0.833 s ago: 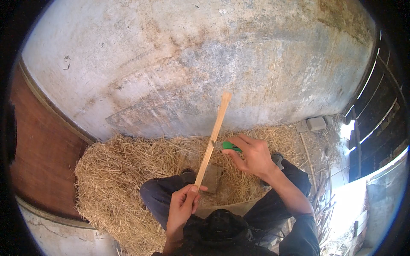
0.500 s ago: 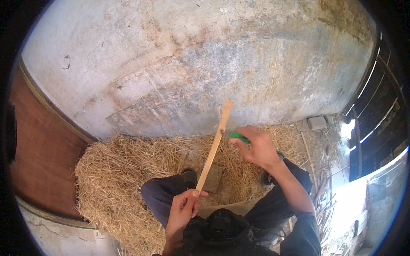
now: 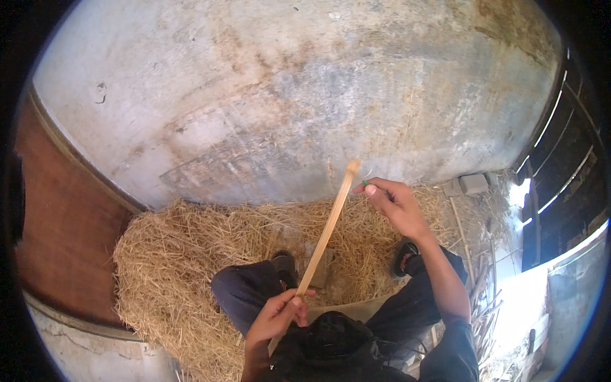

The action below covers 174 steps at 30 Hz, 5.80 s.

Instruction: The person shaves a long bamboo stick with a small knife while sitting on a pile of straw, smoothing the surface and removing small splinters.

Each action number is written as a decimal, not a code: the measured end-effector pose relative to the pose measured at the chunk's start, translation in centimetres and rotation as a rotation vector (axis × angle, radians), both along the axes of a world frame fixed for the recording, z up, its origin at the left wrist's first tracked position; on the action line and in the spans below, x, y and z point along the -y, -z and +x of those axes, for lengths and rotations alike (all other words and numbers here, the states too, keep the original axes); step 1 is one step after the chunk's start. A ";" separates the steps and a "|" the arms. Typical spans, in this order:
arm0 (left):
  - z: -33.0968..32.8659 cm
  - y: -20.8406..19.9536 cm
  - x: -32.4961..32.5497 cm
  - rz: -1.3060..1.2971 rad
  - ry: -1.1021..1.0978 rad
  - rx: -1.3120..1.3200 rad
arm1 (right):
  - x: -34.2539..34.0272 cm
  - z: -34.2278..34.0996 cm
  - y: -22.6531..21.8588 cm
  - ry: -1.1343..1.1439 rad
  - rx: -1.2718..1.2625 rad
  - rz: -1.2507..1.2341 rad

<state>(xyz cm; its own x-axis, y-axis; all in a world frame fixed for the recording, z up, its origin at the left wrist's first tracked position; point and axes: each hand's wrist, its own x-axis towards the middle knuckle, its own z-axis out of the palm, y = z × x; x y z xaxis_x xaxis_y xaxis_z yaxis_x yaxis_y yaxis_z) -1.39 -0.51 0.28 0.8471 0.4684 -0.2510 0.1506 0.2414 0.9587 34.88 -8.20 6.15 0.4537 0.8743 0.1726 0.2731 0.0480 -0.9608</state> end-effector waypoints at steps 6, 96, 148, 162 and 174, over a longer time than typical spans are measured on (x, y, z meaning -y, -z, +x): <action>-0.3 -0.4 -1.3 0.027 -0.027 -0.036 | 0.0 -1.0 1.3 -0.120 -0.074 0.115; 4.7 -1.9 0.8 0.485 -0.308 0.061 | -0.3 -6.0 1.9 0.133 0.844 0.354; 1.8 0.1 2.2 0.628 -0.352 -0.033 | -1.2 -0.3 1.0 0.380 0.854 0.325; 1.6 0.8 2.2 0.345 -0.303 0.033 | -0.5 2.1 1.0 -0.017 -0.209 0.115; 2.6 -0.1 0.8 0.163 -0.230 0.076 | -0.5 -3.6 1.7 0.149 0.706 0.341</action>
<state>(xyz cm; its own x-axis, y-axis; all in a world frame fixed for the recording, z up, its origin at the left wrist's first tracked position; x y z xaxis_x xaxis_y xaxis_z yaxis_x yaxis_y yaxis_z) 1.25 -1.27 0.41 0.7275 0.6793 -0.0967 0.0363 0.1026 0.9941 31.30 -7.74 4.47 0.2450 0.6599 0.7102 0.8386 0.2234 -0.4969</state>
